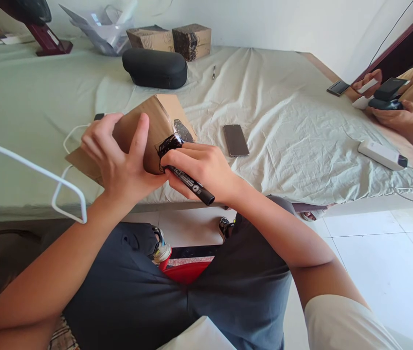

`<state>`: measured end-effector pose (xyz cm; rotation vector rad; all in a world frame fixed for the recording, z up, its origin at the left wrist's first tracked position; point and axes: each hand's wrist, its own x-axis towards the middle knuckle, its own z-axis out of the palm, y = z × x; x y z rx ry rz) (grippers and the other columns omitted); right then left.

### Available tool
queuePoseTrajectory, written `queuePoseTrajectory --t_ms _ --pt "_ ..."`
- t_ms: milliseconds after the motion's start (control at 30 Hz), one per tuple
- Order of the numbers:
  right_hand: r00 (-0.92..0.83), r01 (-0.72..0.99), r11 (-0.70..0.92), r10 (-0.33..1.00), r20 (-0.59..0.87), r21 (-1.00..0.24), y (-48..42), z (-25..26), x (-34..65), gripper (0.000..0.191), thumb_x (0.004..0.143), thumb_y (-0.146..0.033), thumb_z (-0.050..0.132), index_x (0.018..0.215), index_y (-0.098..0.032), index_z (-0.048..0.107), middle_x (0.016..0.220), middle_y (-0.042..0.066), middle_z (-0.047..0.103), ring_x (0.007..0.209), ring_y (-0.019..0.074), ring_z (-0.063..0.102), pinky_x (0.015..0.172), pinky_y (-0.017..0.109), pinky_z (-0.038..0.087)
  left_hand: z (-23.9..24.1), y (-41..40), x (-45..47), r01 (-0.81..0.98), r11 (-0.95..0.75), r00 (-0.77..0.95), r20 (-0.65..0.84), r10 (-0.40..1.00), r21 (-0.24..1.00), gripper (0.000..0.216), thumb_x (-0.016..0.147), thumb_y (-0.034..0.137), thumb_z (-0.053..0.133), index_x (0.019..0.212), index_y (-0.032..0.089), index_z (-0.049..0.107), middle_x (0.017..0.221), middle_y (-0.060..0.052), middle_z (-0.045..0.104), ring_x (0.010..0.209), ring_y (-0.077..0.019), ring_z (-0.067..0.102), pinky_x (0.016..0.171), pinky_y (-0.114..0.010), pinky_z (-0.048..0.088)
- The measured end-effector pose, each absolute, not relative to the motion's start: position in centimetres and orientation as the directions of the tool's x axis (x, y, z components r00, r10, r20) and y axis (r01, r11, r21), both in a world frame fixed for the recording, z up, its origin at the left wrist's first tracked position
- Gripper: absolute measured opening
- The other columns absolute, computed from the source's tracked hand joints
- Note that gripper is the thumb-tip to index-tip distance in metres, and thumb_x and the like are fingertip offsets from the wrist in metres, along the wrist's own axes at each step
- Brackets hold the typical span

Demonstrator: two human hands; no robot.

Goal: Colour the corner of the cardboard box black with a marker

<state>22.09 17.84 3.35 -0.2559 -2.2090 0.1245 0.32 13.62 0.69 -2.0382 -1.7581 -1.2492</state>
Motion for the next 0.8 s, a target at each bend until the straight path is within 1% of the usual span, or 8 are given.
queuePoseTrajectory --t_ms 100,167,233,333,467,567,700,800 --pt "-0.588 0.128 0.972 0.234 0.774 -0.198 17.82 3.31 22.13 0.013 0.1 -0.013 0.057 0.104 -0.024 0.062 0.082 -0.003 0.066 0.07 0.0134 0.061 0.066 0.027 0.044 0.69 13.65 0.26 0.893 -0.274 -0.045 0.678 0.734 0.357 0.086 0.091 0.086 0.052 0.163 0.039 0.059 0.171 -0.001 0.053 0.17 -0.0465 0.027 0.131 -0.079 0.021" --pt "-0.591 0.124 0.97 0.24 0.77 -0.207 17.81 3.28 22.13 0.013 0.099 -0.013 0.058 0.103 -0.024 0.062 0.081 -0.003 0.065 0.069 0.0135 0.06 0.066 0.027 0.043 0.6 13.63 0.22 0.919 -0.248 -0.041 0.7 0.713 0.306 0.087 0.09 0.083 0.059 0.162 0.035 0.061 0.169 -0.008 0.053 0.163 -0.0489 0.036 0.128 -0.079 0.025" --pt "-0.594 0.118 0.97 0.239 0.768 -0.211 17.79 3.21 22.1 0.012 0.098 -0.013 0.059 0.103 -0.024 0.062 0.08 -0.003 0.065 0.069 0.0136 0.059 0.065 0.027 0.043 0.47 13.56 0.16 0.934 -0.238 -0.028 0.721 0.692 0.265 0.086 0.09 0.08 0.062 0.162 0.034 0.06 0.168 -0.009 0.053 0.158 -0.0483 0.042 0.126 -0.078 0.028" --pt "-0.586 0.102 0.974 0.221 0.78 -0.2 17.81 3.03 21.96 0.013 0.099 -0.013 0.06 0.104 -0.024 0.062 0.08 -0.003 0.064 0.068 0.0133 0.059 0.065 0.027 0.042 0.27 13.4 0.16 0.936 -0.243 -0.015 0.72 0.694 0.253 0.084 0.093 0.077 0.062 0.165 0.035 0.056 0.169 -0.01 0.049 0.157 -0.0477 0.04 0.127 -0.076 0.027" --pt "-0.555 0.102 0.981 0.196 0.809 -0.168 17.9 2.74 21.76 0.011 0.106 -0.016 0.058 0.111 -0.025 0.061 0.084 -0.004 0.065 0.069 0.0122 0.06 0.068 0.026 0.045 0.2 13.28 0.48 0.939 -0.214 -0.036 0.696 0.717 0.269 0.085 0.092 0.071 0.069 0.166 0.031 0.055 0.17 -0.018 0.044 0.158 -0.0522 0.036 0.128 -0.078 0.024" --pt "-0.574 0.138 0.976 0.219 0.789 -0.17 17.89 2.62 21.71 0.01 0.109 -0.018 0.056 0.114 -0.025 0.061 0.084 -0.004 0.065 0.069 0.0115 0.06 0.068 0.026 0.044 0.23 13.29 0.71 0.939 -0.208 -0.033 0.675 0.737 0.274 0.083 0.092 0.07 0.07 0.166 0.037 0.053 0.171 -0.014 0.043 0.159 -0.0505 0.034 0.129 -0.075 0.024" --pt "-0.588 0.16 0.966 0.26 0.766 -0.204 17.79 2.65 21.74 0.008 0.108 -0.018 0.058 0.11 -0.024 0.062 0.084 -0.004 0.067 0.069 0.0116 0.06 0.067 0.026 0.043 0.32 13.29 0.86 0.952 -0.195 -0.015 0.671 0.741 0.237 0.083 0.093 0.066 0.071 0.167 0.033 0.052 0.169 -0.018 0.043 0.156 -0.0523 0.037 0.128 -0.075 0.023" --pt "-0.583 0.144 0.965 0.263 0.769 -0.221 17.8 2.68 21.8 0.009 0.104 -0.017 0.058 0.107 -0.023 0.063 0.082 -0.003 0.066 0.067 0.0121 0.059 0.066 0.026 0.043 0.43 13.3 0.84 0.942 -0.199 -0.026 0.652 0.758 0.269 0.089 0.089 0.065 0.075 0.167 0.031 0.051 0.169 -0.02 0.042 0.157 -0.0554 0.035 0.129 -0.078 0.021"
